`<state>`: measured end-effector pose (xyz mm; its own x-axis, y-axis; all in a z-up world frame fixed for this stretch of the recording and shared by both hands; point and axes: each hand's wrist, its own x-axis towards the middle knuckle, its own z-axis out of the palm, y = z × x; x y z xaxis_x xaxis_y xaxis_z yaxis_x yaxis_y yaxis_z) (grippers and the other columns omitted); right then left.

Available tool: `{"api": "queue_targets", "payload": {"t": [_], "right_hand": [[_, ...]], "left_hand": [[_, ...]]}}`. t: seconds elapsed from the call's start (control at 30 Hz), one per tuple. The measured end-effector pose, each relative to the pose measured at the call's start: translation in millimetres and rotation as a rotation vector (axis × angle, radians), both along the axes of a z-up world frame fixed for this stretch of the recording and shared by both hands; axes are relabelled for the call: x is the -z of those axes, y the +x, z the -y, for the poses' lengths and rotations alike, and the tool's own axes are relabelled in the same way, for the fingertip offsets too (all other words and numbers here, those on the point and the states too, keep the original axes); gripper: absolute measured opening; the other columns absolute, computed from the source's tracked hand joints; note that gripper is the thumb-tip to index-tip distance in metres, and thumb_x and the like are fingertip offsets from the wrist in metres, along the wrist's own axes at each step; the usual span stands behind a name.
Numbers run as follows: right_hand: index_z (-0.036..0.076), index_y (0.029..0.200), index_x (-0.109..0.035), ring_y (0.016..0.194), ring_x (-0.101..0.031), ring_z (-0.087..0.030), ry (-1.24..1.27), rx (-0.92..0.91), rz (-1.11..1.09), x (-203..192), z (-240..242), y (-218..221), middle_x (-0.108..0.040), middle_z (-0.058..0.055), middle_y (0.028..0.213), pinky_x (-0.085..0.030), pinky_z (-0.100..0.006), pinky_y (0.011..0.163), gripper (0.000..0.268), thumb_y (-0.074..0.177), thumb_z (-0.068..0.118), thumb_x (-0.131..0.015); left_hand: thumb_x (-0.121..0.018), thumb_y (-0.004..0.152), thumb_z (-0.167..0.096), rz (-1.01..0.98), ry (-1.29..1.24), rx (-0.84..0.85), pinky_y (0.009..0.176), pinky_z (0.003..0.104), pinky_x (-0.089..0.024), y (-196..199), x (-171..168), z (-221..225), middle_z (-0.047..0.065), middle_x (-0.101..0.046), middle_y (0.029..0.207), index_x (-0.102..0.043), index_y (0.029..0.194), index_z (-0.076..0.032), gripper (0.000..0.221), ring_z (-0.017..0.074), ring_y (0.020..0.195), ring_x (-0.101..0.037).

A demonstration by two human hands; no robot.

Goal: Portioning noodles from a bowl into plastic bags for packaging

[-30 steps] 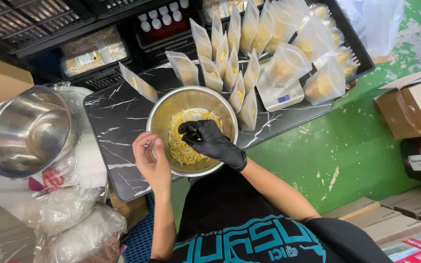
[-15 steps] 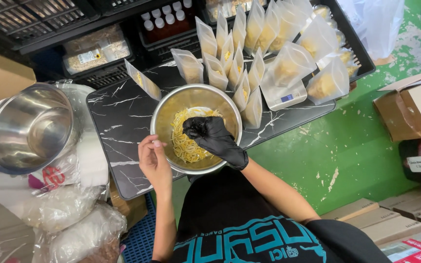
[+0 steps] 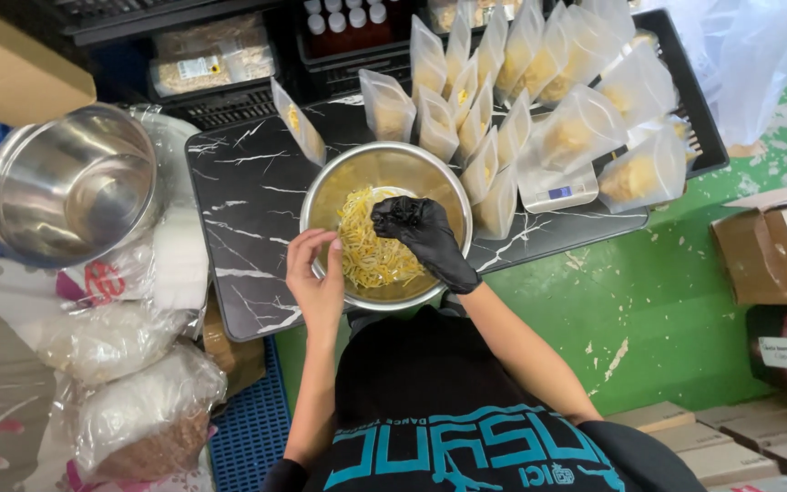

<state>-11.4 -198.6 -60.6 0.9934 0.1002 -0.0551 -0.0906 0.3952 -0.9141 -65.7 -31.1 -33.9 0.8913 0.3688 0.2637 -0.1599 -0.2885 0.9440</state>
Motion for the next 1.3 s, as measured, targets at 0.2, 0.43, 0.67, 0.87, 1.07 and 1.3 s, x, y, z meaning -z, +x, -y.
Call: {"api": "queue_targets", "payload": {"t": [0.2,0.43,0.67,0.87,1.07,1.3], "right_hand": [[0.012,0.069,-0.066,0.065,-0.071,-0.035,-1.010,-0.005,0.340,68,3,39,-0.066,-0.008,0.058,-0.055,-0.034,0.060,0.026,0.076,0.023,-0.088],[0.022,0.110,-0.058,0.109,-0.060,-0.033,-1.299,-0.269,0.071,133,-14,70,-0.062,-0.009,0.103,-0.049,-0.044,0.095,0.035,0.079,0.028,-0.074],[0.015,0.150,-0.053,0.104,-0.065,-0.053,-1.114,-0.198,0.263,25,-33,42,-0.065,-0.035,0.119,-0.057,-0.055,0.093,0.084,0.071,0.019,-0.080],[0.012,0.085,-0.072,0.081,-0.074,-0.029,-0.829,0.209,-0.140,122,-21,49,-0.074,-0.009,0.078,-0.058,-0.034,0.069,0.016,0.080,0.015,-0.087],[0.027,0.162,-0.036,0.150,-0.022,-0.052,-0.151,0.120,-0.246,59,-35,18,-0.020,-0.012,0.170,-0.048,-0.054,0.111,0.099,0.082,0.000,-0.087],[0.025,0.159,-0.042,0.140,-0.046,-0.049,0.537,0.022,-0.405,46,-38,11,-0.046,-0.020,0.157,-0.047,-0.074,0.095,0.062,0.104,0.054,-0.049]], "left_hand": [[-0.074,0.094,-0.007,-0.026,-0.037,0.056,0.091,0.040,-0.052,4,-7,-8,0.011,-0.065,0.105,-0.075,0.101,-0.007,0.007,0.0241,0.102,-0.065],[-0.074,0.094,-0.010,-0.061,0.011,0.135,0.090,0.035,-0.052,16,-5,-67,0.008,-0.068,0.103,-0.075,0.099,-0.009,0.006,0.0204,0.099,-0.066],[-0.073,0.092,-0.005,-0.095,0.021,0.254,0.091,0.034,-0.053,36,7,-111,0.008,-0.068,0.102,-0.075,0.098,-0.009,0.007,0.0209,0.097,-0.066],[-0.075,0.090,-0.006,-0.066,0.004,0.391,0.090,0.033,-0.053,58,22,-118,0.006,-0.069,0.100,-0.075,0.097,-0.011,0.009,0.0196,0.096,-0.067],[-0.075,0.090,-0.007,-0.039,0.010,0.480,0.091,0.033,-0.053,73,28,-120,0.002,-0.069,0.101,-0.075,0.098,-0.014,0.011,0.0185,0.099,-0.068],[-0.075,0.091,-0.007,-0.006,0.057,0.563,0.092,0.038,-0.053,78,41,-116,0.000,-0.067,0.100,-0.075,0.098,-0.014,0.010,0.0238,0.099,-0.066]]}}
